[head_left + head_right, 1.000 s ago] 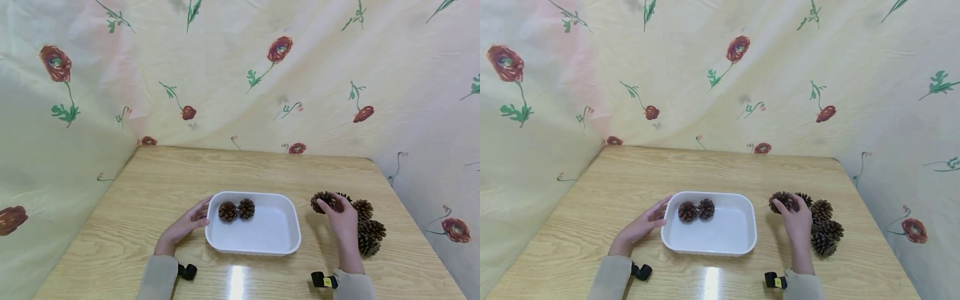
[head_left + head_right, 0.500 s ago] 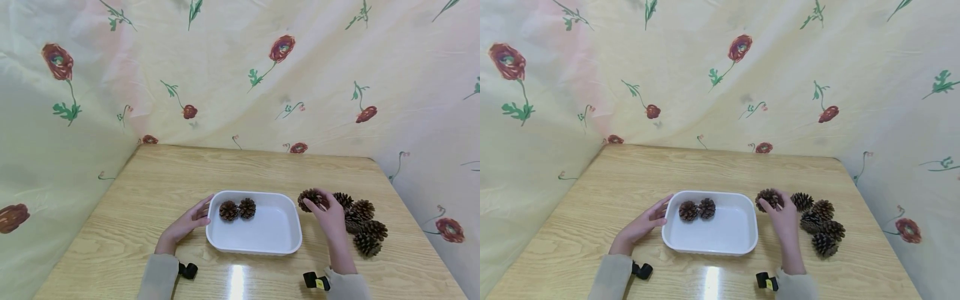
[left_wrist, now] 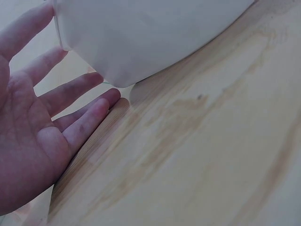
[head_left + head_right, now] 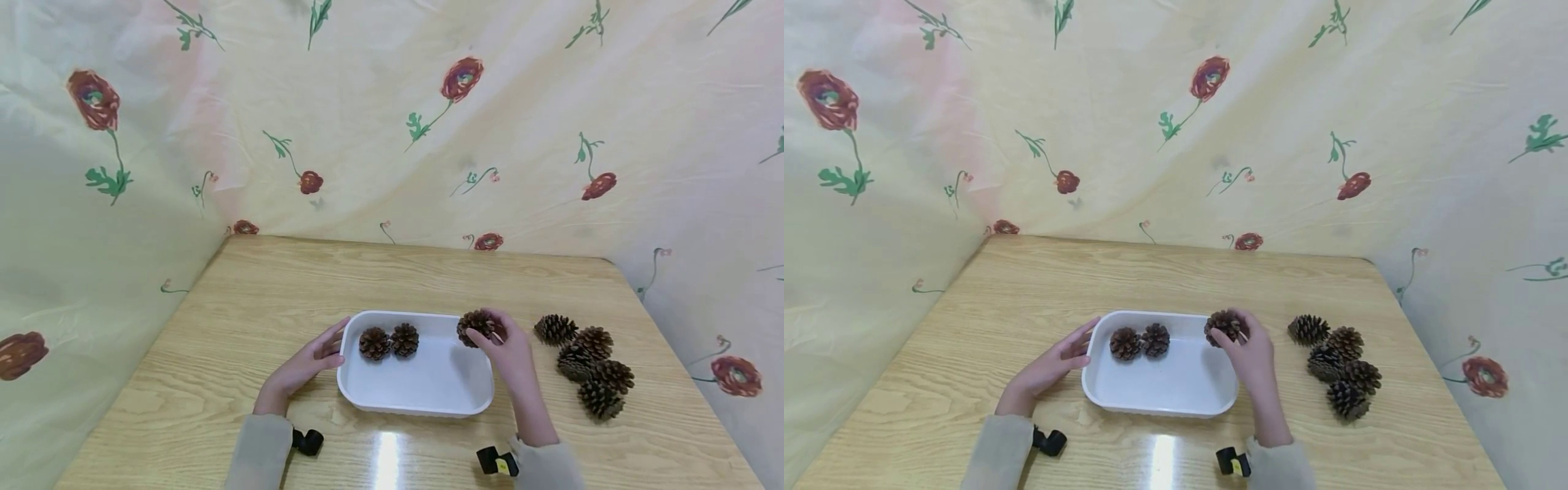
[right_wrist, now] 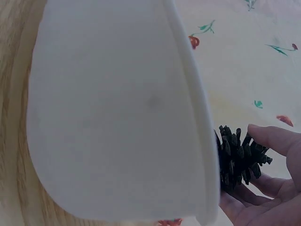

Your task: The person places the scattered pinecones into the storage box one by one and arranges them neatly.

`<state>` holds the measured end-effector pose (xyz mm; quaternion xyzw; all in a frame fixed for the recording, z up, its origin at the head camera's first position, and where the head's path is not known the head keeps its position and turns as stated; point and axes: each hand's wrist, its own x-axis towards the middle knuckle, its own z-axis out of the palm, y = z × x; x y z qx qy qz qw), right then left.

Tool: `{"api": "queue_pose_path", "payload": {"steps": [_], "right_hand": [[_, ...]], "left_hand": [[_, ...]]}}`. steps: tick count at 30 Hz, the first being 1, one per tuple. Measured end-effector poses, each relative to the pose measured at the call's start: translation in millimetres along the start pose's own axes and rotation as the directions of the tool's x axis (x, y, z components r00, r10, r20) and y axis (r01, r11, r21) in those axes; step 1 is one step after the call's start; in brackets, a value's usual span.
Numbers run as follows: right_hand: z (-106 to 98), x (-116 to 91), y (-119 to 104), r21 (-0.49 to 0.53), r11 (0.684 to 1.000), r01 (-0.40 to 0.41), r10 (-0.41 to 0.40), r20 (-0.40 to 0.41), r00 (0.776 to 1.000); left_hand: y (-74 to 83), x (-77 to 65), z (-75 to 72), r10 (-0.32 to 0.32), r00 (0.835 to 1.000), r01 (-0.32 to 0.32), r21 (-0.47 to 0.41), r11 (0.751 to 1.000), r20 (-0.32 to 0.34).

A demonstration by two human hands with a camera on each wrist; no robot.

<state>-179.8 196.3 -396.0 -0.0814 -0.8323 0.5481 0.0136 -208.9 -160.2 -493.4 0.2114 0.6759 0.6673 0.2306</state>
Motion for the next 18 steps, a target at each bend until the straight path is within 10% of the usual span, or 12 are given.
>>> {"api": "queue_pose_path", "payload": {"steps": [18], "right_hand": [[35.8,6.2,11.6,-0.038,0.999,0.026,-0.025,0.039,0.999]], "left_hand": [[-2.0,1.3,-0.1,-0.018,1.0,0.018,0.049,0.999,-0.013]]}}
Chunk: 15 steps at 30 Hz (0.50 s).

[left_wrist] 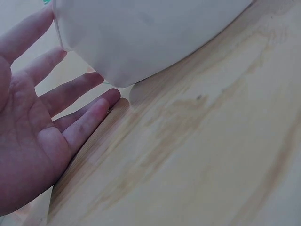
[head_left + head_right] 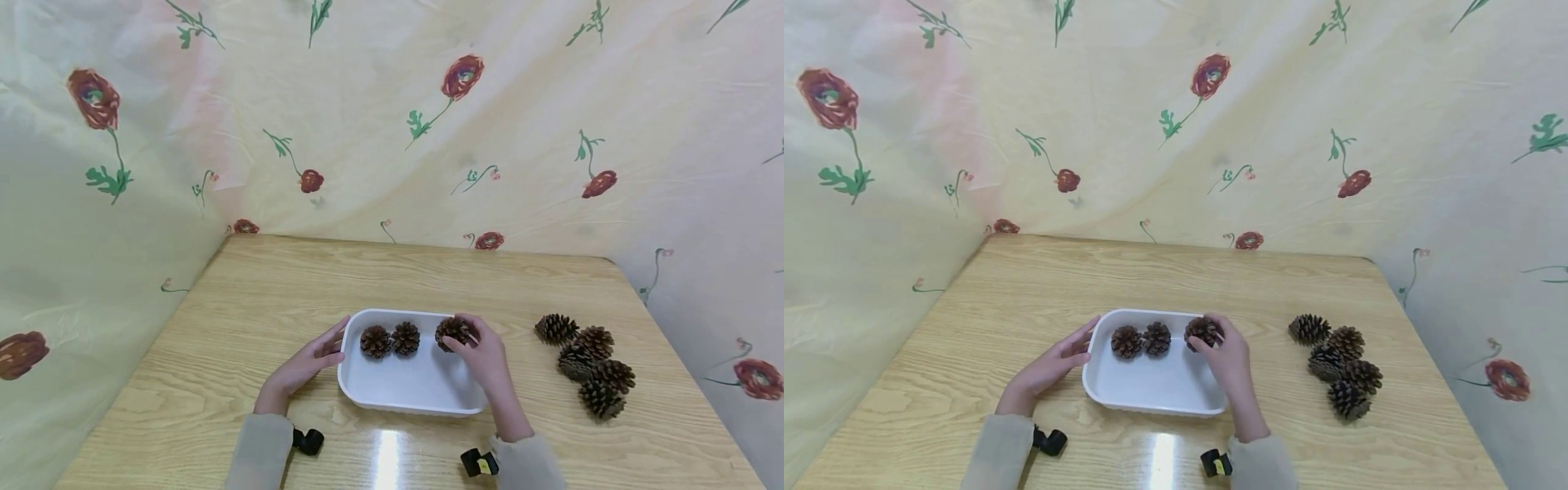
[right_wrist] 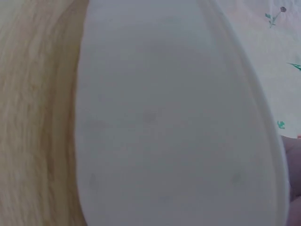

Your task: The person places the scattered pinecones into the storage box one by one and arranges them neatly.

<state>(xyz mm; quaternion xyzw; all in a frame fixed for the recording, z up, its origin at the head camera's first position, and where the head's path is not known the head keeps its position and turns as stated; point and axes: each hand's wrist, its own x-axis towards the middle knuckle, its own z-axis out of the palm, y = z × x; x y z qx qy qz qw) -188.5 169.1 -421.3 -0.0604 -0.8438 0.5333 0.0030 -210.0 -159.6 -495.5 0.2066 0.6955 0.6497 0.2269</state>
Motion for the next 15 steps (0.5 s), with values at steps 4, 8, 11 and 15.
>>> {"api": "queue_pose_path", "payload": {"steps": [4,8,11,15], "right_hand": [[7.2,1.9,2.1,-0.04,0.999,0.006,-0.006,-0.004,1.0],[12.8,2.2,2.8,-0.072,0.997,0.013,-0.013,-0.009,1.0],[16.3,1.6,3.1,-0.096,0.995,0.016,-0.018,-0.021,1.0],[20.7,1.3,3.8,-0.109,0.994,0.028,-0.032,-0.032,0.999]], "left_hand": [[-0.4,0.0,0.2,-0.005,1.0,0.006,0.014,1.0,-0.005],[0.5,-0.3,0.5,0.002,1.0,-0.002,0.013,1.0,-0.003],[1.2,-0.5,0.5,-0.003,1.0,0.003,0.01,1.0,-0.003],[0.6,-0.6,0.2,-0.003,1.0,0.003,0.003,1.0,-0.003]]}}
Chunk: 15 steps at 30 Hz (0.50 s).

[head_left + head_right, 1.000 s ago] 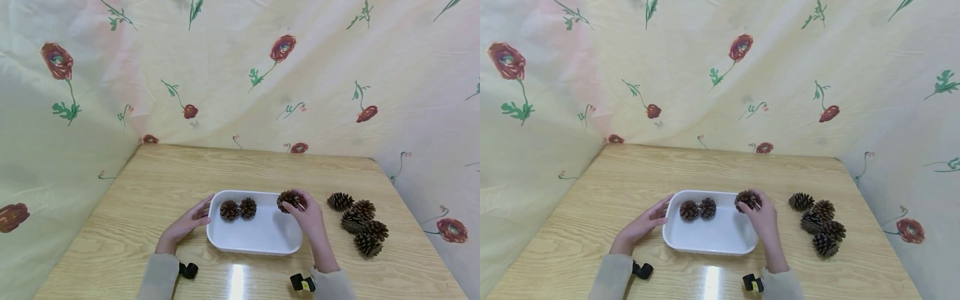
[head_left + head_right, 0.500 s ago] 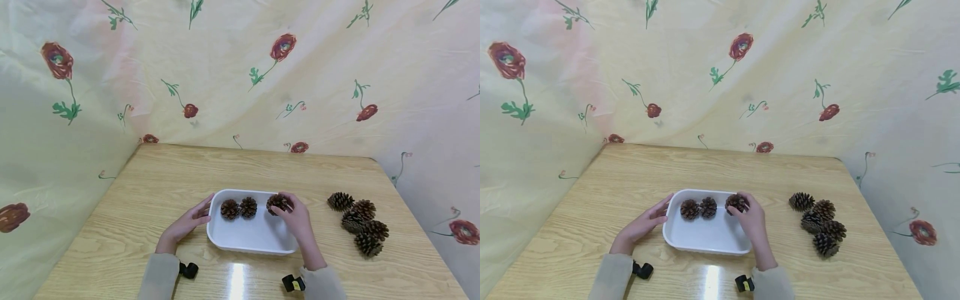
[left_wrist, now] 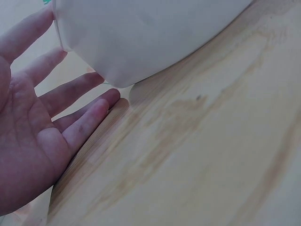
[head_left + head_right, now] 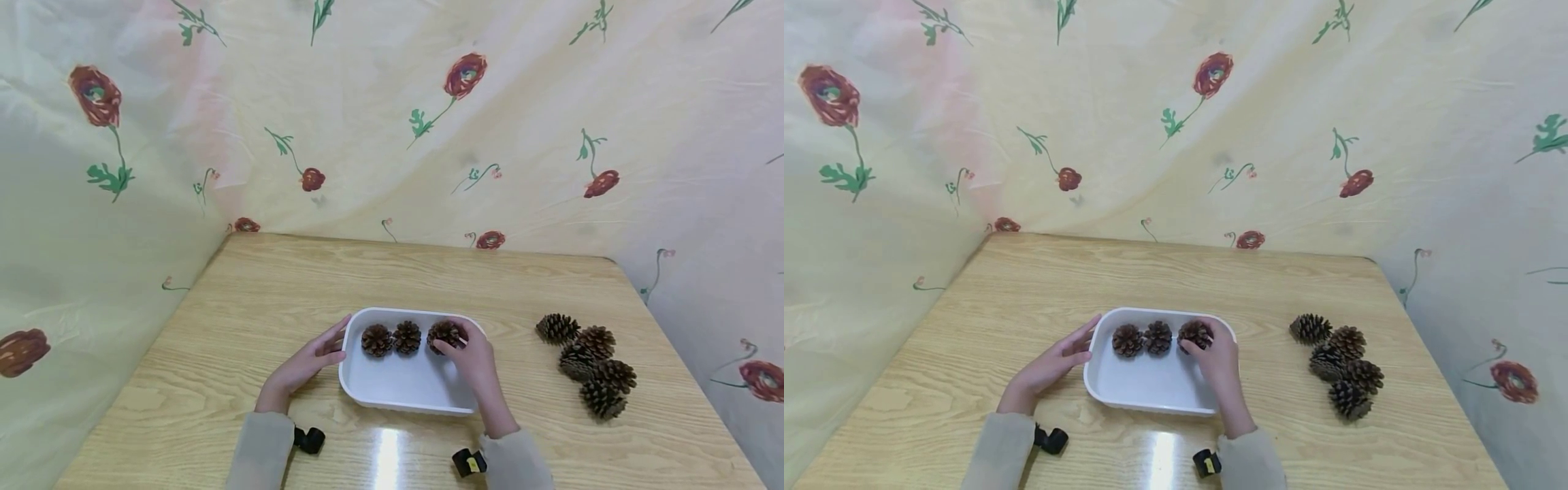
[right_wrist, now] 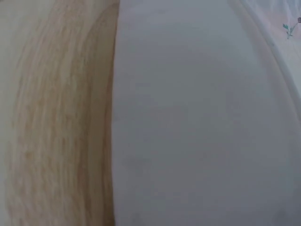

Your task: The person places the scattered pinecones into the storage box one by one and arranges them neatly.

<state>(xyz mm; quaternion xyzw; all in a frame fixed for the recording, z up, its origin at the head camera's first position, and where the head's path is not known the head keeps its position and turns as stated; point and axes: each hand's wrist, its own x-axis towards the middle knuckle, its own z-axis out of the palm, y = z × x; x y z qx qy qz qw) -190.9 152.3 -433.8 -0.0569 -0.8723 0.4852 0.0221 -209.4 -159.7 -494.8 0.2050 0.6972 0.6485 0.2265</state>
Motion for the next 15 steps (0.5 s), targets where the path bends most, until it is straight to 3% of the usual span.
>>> {"api": "queue_pose_path", "payload": {"steps": [8,15], "right_hand": [[6.4,2.3,2.0,-0.054,0.994,0.092,-0.093,-0.022,0.995],[9.8,3.5,1.9,-0.188,0.973,0.133,-0.138,-0.015,0.99]], "left_hand": [[0.0,1.4,-1.2,0.031,0.999,-0.031,-0.006,0.999,0.014],[0.2,1.4,-1.8,0.033,0.999,-0.033,-0.009,0.999,0.012]]}}
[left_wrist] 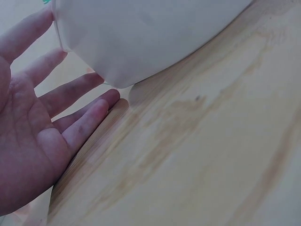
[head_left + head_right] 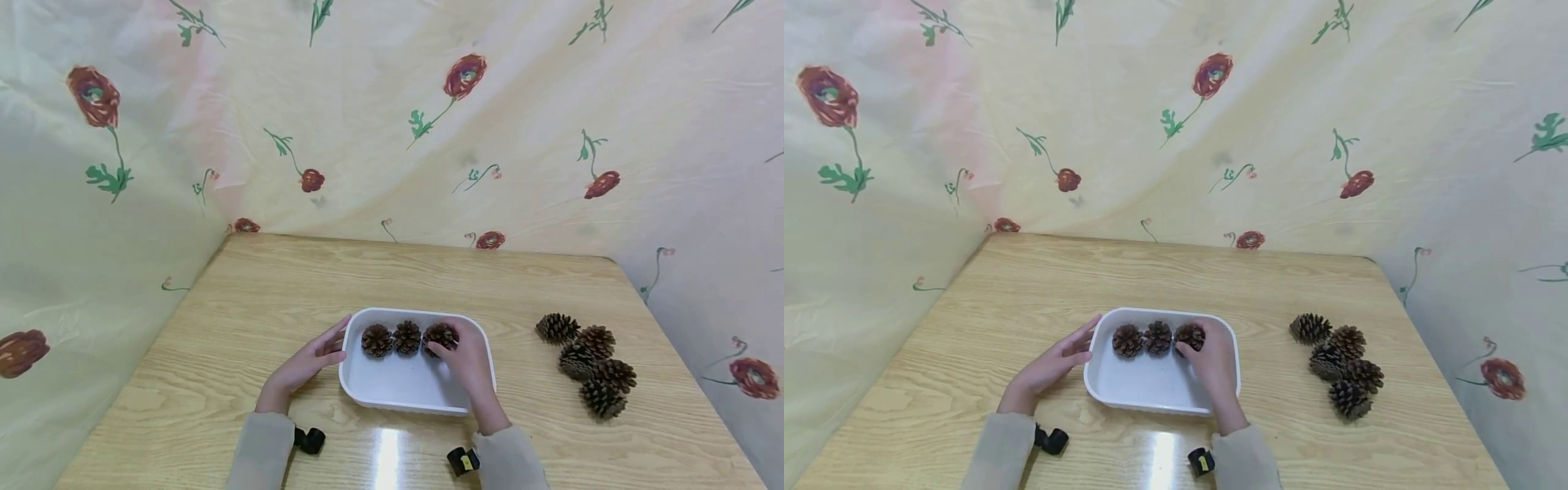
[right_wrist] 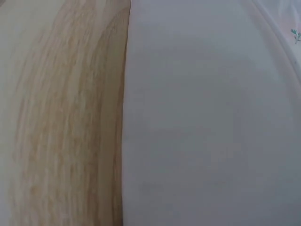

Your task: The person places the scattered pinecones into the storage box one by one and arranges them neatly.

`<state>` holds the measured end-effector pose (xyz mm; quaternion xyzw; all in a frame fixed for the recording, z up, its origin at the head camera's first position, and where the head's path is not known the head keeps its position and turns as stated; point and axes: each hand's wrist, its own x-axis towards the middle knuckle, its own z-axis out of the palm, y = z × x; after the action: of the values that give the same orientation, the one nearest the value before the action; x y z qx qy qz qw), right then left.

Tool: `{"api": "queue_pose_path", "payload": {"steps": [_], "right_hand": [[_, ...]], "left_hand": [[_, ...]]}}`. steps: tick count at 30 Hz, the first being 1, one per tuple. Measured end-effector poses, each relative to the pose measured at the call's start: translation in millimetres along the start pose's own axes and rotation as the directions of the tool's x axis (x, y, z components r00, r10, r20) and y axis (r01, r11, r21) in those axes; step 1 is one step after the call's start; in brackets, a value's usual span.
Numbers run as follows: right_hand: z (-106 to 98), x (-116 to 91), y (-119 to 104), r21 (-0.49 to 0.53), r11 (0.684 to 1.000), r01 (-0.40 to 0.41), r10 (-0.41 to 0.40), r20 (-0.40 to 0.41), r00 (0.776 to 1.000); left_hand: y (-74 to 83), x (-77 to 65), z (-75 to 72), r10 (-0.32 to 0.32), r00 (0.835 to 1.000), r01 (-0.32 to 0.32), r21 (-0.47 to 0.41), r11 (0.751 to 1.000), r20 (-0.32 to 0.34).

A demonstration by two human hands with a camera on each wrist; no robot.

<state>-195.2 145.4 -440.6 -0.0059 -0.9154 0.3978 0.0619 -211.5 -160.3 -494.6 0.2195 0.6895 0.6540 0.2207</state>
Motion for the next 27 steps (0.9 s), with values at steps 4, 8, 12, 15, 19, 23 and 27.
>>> {"api": "queue_pose_path", "payload": {"steps": [4,8,12,15,19,23,27], "right_hand": [[0.5,0.7,-0.2,-0.06,0.998,-0.016,0.018,0.035,0.999],[2.1,1.7,-0.9,-0.094,0.995,-0.013,0.02,0.079,0.997],[3.9,1.4,-3.8,-0.063,0.997,-0.035,0.043,0.126,0.991],[5.5,2.1,-3.7,-0.03,0.998,-0.058,0.061,0.145,0.988],[7.3,3.0,-1.9,-0.021,0.999,-0.048,0.05,0.139,0.989],[7.6,3.3,0.2,-0.005,0.999,-0.044,0.044,0.134,0.99],[5.8,3.8,1.2,0.015,0.998,-0.064,0.061,0.146,0.987]], "left_hand": [[-0.5,0.2,0.5,-0.001,1.0,0.001,0.001,1.0,-0.003],[-0.9,0.2,0.5,-0.004,1.0,0.004,-0.006,1.0,-0.015],[-2.2,0.1,0.3,0.002,1.0,-0.002,-0.012,1.0,-0.015],[-2.4,-0.4,0.6,0.003,1.0,-0.003,-0.013,1.0,-0.014],[-2.0,-1.4,1.5,0.001,1.0,-0.001,-0.018,1.0,-0.016],[-1.8,-1.4,2.2,0.002,1.0,-0.002,-0.015,1.0,-0.02],[-1.0,-0.2,3.0,-0.001,1.0,0.0,-0.019,1.0,-0.02]]}}
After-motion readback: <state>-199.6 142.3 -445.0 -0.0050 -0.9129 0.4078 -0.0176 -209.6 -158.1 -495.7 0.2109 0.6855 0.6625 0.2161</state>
